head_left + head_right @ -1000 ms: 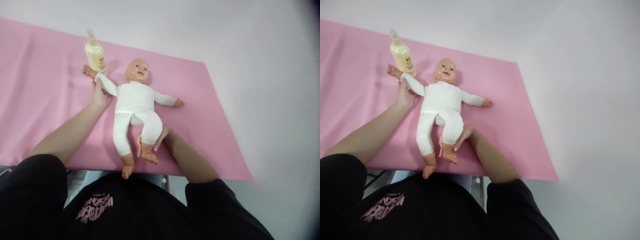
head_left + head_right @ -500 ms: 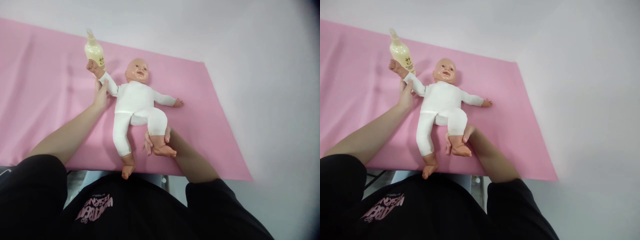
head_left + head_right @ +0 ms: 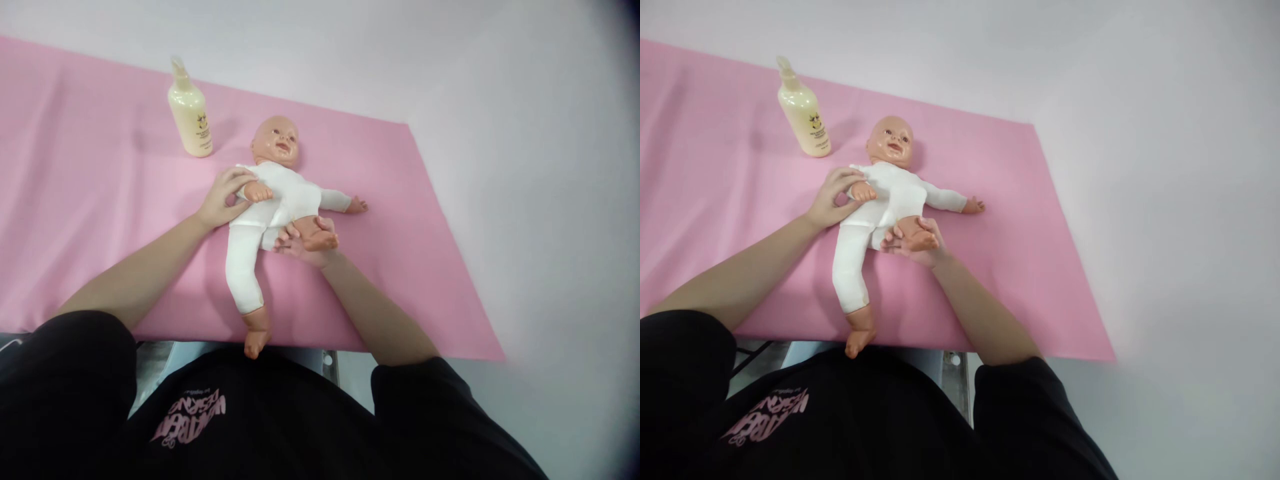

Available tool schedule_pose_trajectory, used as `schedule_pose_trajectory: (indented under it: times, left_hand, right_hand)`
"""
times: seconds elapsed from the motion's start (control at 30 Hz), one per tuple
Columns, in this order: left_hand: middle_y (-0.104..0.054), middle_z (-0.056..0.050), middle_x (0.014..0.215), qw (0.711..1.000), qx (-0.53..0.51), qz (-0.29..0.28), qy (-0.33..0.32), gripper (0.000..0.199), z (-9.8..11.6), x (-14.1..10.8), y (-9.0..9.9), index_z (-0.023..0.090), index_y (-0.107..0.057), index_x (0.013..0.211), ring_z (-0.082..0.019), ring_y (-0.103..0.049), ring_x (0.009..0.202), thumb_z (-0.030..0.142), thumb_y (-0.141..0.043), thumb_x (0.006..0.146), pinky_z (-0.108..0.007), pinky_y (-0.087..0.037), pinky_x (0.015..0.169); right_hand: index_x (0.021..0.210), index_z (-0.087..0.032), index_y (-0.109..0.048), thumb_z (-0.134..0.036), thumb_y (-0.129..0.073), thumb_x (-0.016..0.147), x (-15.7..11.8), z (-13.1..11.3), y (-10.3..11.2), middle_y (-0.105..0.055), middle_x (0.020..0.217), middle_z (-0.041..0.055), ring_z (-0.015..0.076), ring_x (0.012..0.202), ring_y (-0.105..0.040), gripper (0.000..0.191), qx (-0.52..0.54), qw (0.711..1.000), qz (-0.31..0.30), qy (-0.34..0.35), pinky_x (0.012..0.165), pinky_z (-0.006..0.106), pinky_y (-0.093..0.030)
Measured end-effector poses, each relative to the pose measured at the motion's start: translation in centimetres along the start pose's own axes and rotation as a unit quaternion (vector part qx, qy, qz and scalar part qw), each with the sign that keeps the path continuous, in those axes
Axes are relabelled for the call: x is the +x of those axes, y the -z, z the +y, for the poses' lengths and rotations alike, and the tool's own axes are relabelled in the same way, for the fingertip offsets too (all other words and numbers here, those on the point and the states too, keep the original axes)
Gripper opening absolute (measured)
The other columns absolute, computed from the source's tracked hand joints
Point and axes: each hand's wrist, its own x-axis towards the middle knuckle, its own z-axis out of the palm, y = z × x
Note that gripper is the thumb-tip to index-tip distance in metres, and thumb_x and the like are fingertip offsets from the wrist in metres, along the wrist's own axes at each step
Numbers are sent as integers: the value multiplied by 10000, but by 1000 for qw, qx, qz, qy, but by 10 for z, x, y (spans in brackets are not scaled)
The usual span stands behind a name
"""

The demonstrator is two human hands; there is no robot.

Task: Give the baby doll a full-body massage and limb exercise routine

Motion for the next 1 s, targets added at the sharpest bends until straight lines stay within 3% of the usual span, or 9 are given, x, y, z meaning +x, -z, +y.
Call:
schedule_pose_trajectory:
  times: [0.1,0.4,0.57,0.8,1.0]
  left_hand:
    - [-666,-151,1303,1000,2,1,-4,617,-1,1,-1,263,-716,1274,-375,-577,1296,739,-683,882,-618,-411,1187]
    - [-668,-154,1310,1000,9,-2,-11,592,-2,0,-1,254,-712,1284,-378,-578,1304,697,-683,893,-620,-413,1184]
    - [-668,-153,1317,1000,13,-5,-6,597,-4,0,-1,253,-711,1285,-377,-576,1305,702,-677,893,-619,-412,1185]
    - [-654,-153,1350,1000,28,-12,1,579,-2,-1,0,243,-684,1332,-368,-577,1318,655,-662,925,-593,-413,1198]
    - [-685,-118,1290,998,-36,47,38,590,-13,-2,-4,278,-683,1282,-346,-608,1276,727,-681,898,-550,-454,1157]
  right_hand:
    - [801,-224,-555,-662,-717,830,-2,-2,-3,-690,996,52,255,1063,-723,469,5,999,50,-8,1100,451,-533]
    - [791,-217,-561,-722,-696,819,-1,-2,-2,-698,1010,68,252,1011,-715,524,-22,996,88,-17,1057,446,-549]
    - [804,-211,-582,-690,-731,809,-1,-2,-2,-711,1053,76,254,1030,-723,501,-13,998,63,-7,1054,438,-557]
    - [783,-206,-578,-715,-744,793,-1,-2,-7,-719,1031,73,260,991,-734,536,-30,995,92,-4,1029,447,-574]
    - [806,-198,-641,-751,-765,751,-1,1,-8,-706,1033,74,260,1018,-728,569,-75,996,47,8,1046,448,-567]
